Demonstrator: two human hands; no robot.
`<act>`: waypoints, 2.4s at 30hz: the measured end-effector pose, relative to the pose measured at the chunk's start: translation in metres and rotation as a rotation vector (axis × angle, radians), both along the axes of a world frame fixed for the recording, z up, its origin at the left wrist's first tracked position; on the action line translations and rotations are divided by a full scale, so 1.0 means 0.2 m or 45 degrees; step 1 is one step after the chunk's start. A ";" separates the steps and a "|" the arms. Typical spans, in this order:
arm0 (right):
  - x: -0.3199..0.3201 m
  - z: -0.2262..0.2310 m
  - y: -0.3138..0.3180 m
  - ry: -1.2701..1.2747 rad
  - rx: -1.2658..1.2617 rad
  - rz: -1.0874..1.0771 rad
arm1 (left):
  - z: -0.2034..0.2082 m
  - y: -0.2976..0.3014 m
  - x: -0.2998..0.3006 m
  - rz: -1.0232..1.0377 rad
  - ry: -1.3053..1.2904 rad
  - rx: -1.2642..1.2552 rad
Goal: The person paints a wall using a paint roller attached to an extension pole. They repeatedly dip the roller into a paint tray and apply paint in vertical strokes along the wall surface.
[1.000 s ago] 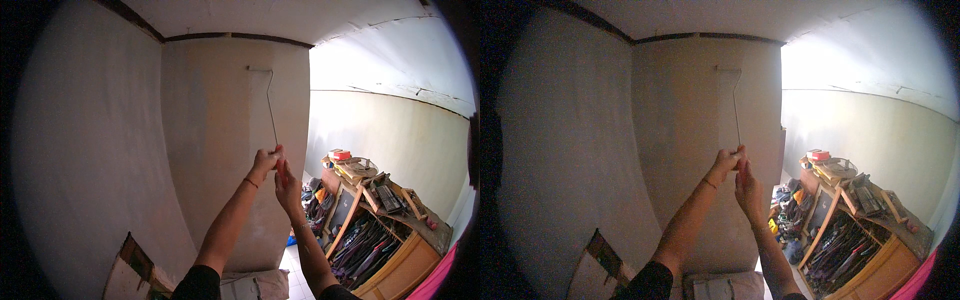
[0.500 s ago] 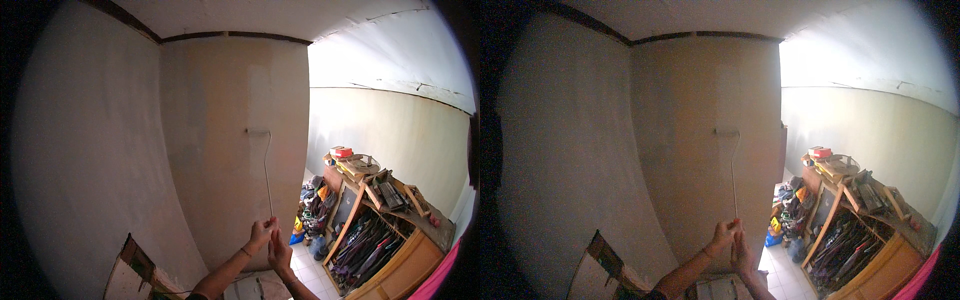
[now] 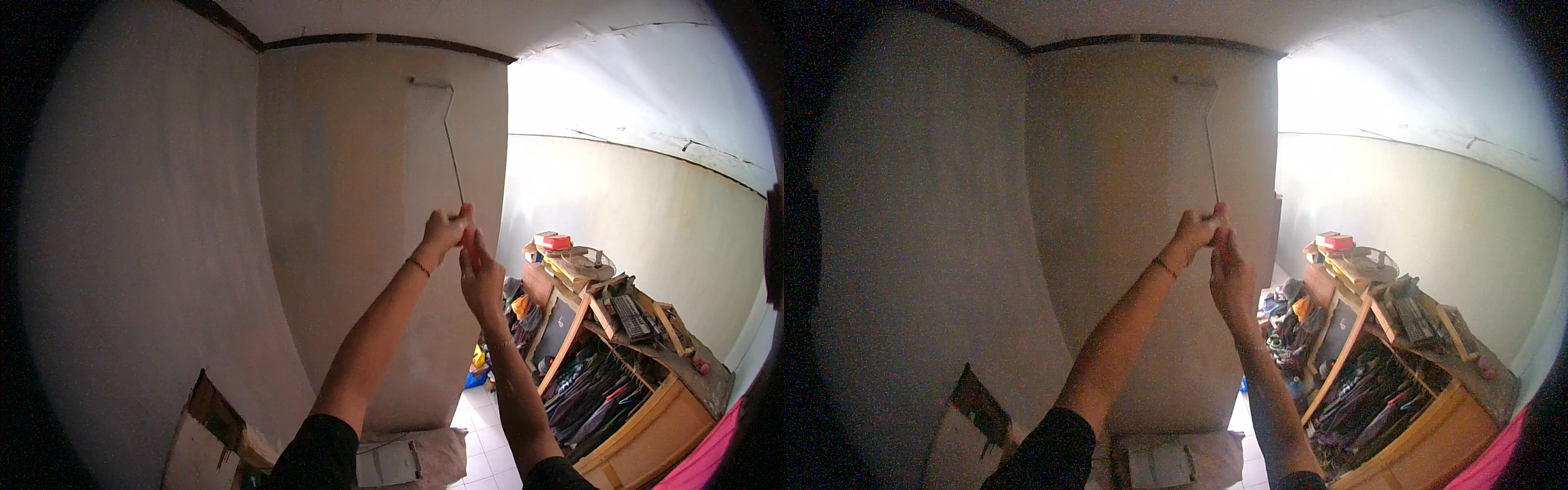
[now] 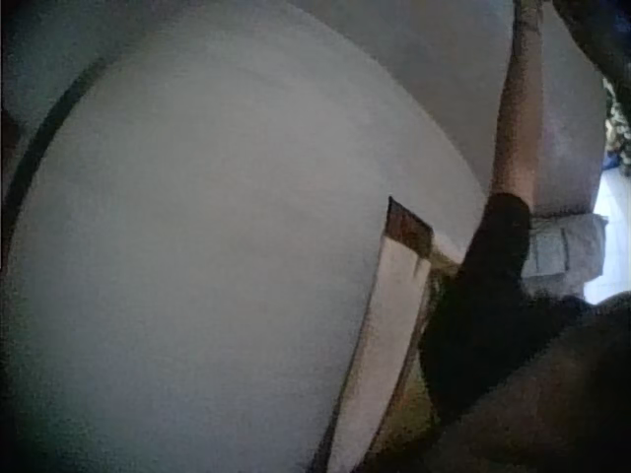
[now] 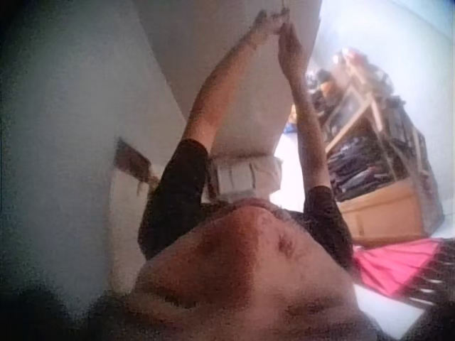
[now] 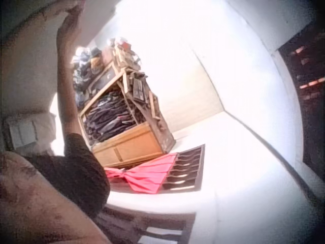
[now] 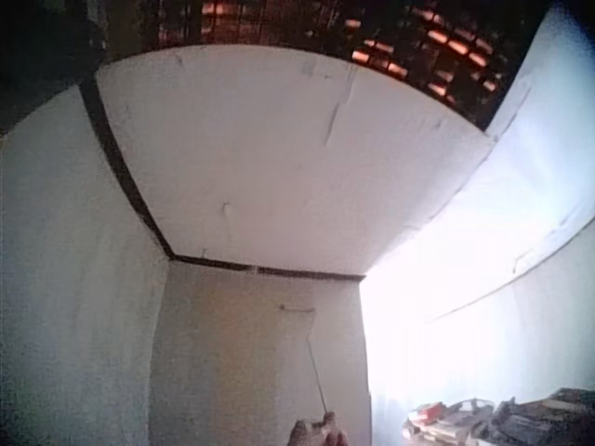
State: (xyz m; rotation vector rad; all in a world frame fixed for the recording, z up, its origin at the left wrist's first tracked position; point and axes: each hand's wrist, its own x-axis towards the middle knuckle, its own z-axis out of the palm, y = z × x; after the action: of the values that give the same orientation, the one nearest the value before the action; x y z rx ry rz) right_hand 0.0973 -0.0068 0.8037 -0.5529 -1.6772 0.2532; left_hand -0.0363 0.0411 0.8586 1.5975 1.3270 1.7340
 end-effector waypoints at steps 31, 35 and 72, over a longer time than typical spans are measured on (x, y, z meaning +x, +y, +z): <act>0.31 -0.90 -0.20 -0.223 -0.275 -0.027 | -1.01 -0.17 0.22 -0.140 -0.022 -0.374; 0.36 -1.29 -0.30 -0.155 -0.301 0.003 | -1.43 -0.26 0.28 -0.103 -0.088 -0.459; 0.04 0.35 0.14 -0.043 -0.008 -0.068 | 0.30 0.11 0.04 -0.109 -0.038 0.116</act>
State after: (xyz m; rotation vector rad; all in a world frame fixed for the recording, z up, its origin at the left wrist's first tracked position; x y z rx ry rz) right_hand 0.1048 0.0210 0.8730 -0.6088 -1.6926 0.2118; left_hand -0.0278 0.0631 0.9179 1.6454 1.1639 1.7822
